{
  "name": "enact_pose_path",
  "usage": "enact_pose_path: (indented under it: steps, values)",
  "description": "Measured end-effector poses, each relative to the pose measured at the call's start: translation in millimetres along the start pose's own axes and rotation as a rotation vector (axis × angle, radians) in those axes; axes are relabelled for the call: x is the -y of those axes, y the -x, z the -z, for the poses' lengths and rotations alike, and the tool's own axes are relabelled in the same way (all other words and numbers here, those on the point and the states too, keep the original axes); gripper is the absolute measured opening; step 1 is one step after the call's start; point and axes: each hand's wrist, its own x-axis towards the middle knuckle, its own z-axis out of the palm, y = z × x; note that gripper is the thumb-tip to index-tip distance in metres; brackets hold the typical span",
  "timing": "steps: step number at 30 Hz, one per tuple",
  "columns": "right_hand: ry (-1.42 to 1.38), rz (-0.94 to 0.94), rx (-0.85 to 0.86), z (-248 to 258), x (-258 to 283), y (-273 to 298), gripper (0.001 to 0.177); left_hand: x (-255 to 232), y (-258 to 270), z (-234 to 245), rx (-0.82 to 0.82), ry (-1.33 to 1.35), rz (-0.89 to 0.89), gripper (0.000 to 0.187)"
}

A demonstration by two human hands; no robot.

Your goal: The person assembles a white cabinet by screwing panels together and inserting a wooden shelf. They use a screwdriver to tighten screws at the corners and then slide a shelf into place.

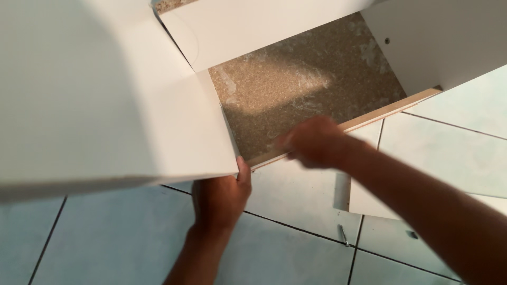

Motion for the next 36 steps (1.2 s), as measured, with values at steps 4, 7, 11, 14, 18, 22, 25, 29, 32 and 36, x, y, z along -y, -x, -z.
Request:
enact_pose_path:
  steps: [4,7,11,14,18,22,25,29,32,36]
  values:
    - [-0.050,-0.199,0.059,-10,-51,22,0.038,11,16,3,-0.043,-0.003,-0.024,0.035]
    - [-0.197,-0.295,-0.122,-25,-70,35,0.046,19,24,-14,-0.116,-0.041,0.007,0.048]
    - [-0.133,-0.330,-0.029,-27,-66,34,0.039,33,19,-47,-0.149,-0.020,0.088,0.032]
    - [-0.045,-0.370,0.045,-12,-43,37,0.034,55,27,-64,-0.134,0.095,0.238,0.030]
    - [0.068,-0.449,0.033,-8,10,31,0.029,92,43,-95,-0.268,0.328,0.393,0.032]
    - [-0.044,-0.406,-0.237,-26,26,33,0.027,75,70,-92,-0.417,0.423,0.539,0.031]
    - [0.146,0.025,-1.055,-57,25,73,0.033,29,96,-87,-0.428,0.498,0.178,0.022]
    - [0.142,-0.395,-1.396,-64,0,151,0.032,-46,66,-92,-0.323,0.570,-0.567,0.035]
    - [-0.006,-0.730,-1.216,-41,-19,205,0.035,-105,14,-102,-0.206,0.345,-0.630,0.037]
    - [-0.207,-0.667,-0.899,-2,-52,190,0.019,-144,-43,-114,0.497,0.039,-0.411,0.028]
